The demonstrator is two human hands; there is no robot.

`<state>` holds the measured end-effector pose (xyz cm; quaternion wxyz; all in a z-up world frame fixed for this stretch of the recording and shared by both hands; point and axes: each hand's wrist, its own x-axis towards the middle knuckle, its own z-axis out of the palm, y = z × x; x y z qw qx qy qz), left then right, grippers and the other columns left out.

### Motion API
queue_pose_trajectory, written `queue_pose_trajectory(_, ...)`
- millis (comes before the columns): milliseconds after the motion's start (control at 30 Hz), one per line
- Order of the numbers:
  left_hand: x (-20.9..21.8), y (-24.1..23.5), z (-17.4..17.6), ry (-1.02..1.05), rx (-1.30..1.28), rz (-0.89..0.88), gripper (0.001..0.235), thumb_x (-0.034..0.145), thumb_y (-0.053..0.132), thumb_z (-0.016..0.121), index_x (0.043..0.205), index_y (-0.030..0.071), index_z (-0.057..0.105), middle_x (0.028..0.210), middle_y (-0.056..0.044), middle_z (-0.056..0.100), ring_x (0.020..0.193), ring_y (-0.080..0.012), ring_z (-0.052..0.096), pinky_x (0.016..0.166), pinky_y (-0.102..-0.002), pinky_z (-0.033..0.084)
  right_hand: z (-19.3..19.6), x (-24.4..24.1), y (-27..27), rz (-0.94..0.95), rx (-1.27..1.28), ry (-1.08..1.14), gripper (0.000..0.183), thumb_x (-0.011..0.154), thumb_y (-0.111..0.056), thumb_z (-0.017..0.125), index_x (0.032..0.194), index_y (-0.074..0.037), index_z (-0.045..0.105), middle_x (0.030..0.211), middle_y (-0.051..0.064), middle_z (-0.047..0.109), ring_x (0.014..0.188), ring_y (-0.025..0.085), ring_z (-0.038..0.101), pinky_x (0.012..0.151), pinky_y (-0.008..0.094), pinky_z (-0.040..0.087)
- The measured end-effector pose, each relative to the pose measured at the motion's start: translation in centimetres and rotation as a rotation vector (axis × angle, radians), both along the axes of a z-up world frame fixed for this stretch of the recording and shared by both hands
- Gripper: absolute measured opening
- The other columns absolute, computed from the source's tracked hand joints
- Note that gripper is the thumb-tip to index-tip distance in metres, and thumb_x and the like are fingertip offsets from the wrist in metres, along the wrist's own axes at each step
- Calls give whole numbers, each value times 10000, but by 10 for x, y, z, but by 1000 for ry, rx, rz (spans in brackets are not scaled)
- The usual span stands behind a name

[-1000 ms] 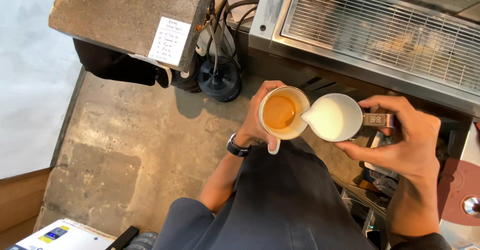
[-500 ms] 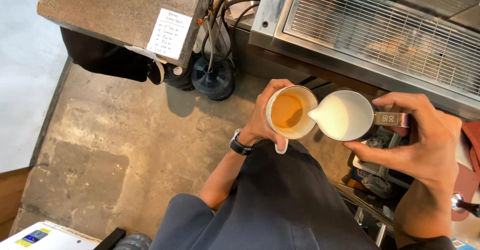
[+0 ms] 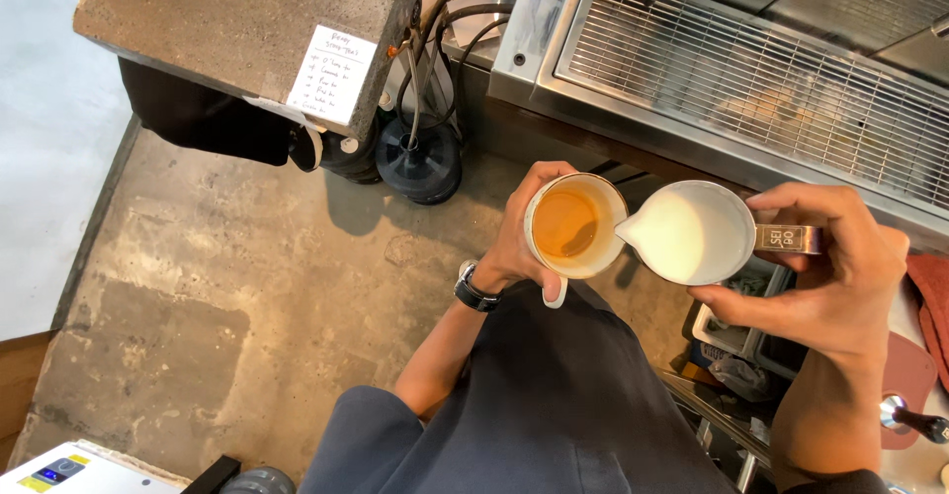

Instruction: The person steams milk using an espresso machine wand, wipes the steam wand with a cloth, and then pours the steamed milk into a cup of espresso to create a latte art design.

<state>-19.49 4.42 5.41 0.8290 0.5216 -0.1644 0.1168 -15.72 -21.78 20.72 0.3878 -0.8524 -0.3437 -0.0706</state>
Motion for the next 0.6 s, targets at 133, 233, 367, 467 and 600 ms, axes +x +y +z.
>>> queue_pose_trajectory(133, 5, -1, 2, -24, 45, 27, 1154, 489, 806, 785, 1321, 77, 455, 1204, -17, 616, 1050, -128, 630, 937, -312, 548, -1, 0, -4, -47, -24, -8, 788, 585, -323, 1003, 1164, 56, 624, 1079, 160, 687, 705, 121, 582, 613, 228, 471)
queue_pose_trajectory(233, 10, -2, 0, -25, 50, 18, 1162, 482, 810, 781, 1324, 80, 452, 1200, -14, 615, 1047, -125, 630, 930, -309, 548, 3, 0, -1, -47, -30, 0, 771, 588, -295, 1010, 1158, 62, 631, 1069, 161, 697, 678, 110, 574, 603, 223, 459)
queue_pose_trajectory(367, 15, -3, 1, -5, 28, -25, 1175, 466, 783, 808, 1336, 81, 447, 1197, -8, 622, 1064, -110, 621, 934, -298, 530, 8, 2, 2, -67, -110, -1, 723, 611, -311, 1008, 1147, 29, 663, 1040, 115, 718, 610, 69, 566, 537, 194, 440)
queue_pose_trajectory(467, 20, -4, 2, -16, 46, -31, 1154, 480, 794, 798, 1336, 102, 452, 1212, -16, 632, 1069, -135, 645, 938, -315, 556, 16, 2, 8, -65, -161, -33, 694, 646, -303, 997, 1143, 66, 683, 1058, 147, 725, 764, 137, 674, 640, 233, 564)
queue_pose_trajectory(600, 26, -4, -1, -27, 41, -48, 1161, 475, 780, 808, 1344, 95, 457, 1232, -24, 628, 1092, -142, 646, 965, -319, 552, 14, 5, 7, -99, -218, -60, 676, 655, -350, 1001, 1133, 22, 703, 1059, 114, 736, 636, 94, 580, 595, 220, 512)
